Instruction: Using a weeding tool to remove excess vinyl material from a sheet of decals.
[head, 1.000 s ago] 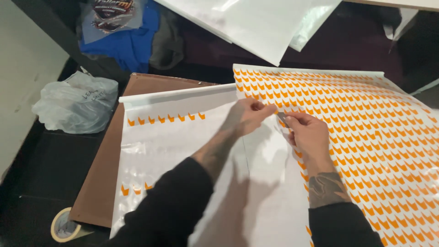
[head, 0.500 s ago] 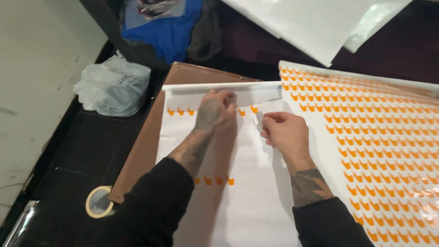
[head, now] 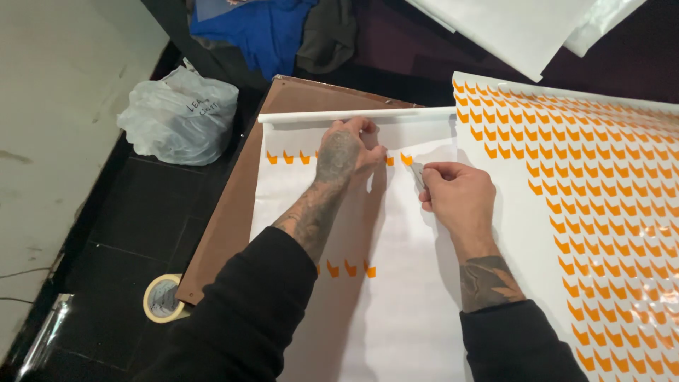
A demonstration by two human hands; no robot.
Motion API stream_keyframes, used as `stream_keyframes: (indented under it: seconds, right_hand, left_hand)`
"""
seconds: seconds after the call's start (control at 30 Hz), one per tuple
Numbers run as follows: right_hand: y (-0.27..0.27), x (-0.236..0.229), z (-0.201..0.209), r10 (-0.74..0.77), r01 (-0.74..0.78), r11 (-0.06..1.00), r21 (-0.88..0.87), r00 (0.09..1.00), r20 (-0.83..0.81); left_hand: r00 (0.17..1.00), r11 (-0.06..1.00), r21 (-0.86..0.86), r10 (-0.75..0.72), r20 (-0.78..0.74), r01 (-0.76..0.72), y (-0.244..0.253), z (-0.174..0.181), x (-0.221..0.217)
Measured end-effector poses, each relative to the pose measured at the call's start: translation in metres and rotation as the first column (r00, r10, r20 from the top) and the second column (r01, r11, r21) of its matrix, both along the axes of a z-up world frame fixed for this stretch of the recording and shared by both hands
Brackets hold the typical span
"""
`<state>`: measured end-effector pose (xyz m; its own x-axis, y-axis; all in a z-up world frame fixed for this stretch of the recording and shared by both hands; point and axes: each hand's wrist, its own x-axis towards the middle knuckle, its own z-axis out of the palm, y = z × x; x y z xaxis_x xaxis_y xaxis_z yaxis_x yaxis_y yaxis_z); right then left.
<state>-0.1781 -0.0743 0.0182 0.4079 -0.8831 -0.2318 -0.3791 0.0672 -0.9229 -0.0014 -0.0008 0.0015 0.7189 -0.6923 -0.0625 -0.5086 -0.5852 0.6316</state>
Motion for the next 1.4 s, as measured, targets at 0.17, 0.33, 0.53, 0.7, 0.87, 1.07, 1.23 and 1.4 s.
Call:
stream_keyframes:
  seconds: [0.17,0.33,0.53,0.7,0.87,1.07,1.23,1.4]
  right_hand:
    - [0.004,0.001,0.008,-0.001,0.000,1.000,-0.025,0.999,-0.038]
    - [0.003,0.003,0.008,-0.004,0.003,1.000,-0.018,0.999,-0.050]
    - [0.003,0.004,0.012,-0.007,0.006,1.000,-0.019,0.997,-0.079]
    - [0.004,0.005,0.012,-0.008,0.007,1.000,-0.014,0.997,-0.078]
    - [0.003,0.006,0.011,-0.021,0.022,1.000,0.012,0.996,-0.083]
    - [0.003,0.002,0.004,-0.013,0.006,0.998,-0.064,0.994,-0.113]
    - [-0.017,-0.029,0.016,-0.022,0.007,0.991,-0.137,0.994,-0.106]
    - [-0.046,-0.085,0.063,-0.094,0.089,0.960,-0.264,0.996,-0.006]
  left_hand:
    - [0.998,0.997,0.080,-0.002,-0.062,0.007,-0.005,0.001,-0.002]
    - [0.999,0.991,0.131,0.002,-0.043,0.004,-0.005,0.008,-0.008]
    - [0.998,0.986,0.164,0.013,-0.063,-0.003,-0.005,0.015,-0.010]
    - [1.000,0.980,0.200,0.024,-0.012,-0.021,-0.010,0.004,-0.007]
    - [0.999,0.987,0.157,0.038,0.016,-0.040,-0.009,0.010,-0.014]
    - [0.997,0.970,0.232,0.072,0.011,-0.073,-0.012,0.023,-0.021]
    - [0.997,0.981,0.181,0.069,0.034,-0.074,-0.014,0.029,-0.022]
    - [0.992,0.964,0.254,0.053,0.112,-0.080,-0.020,0.044,-0.036]
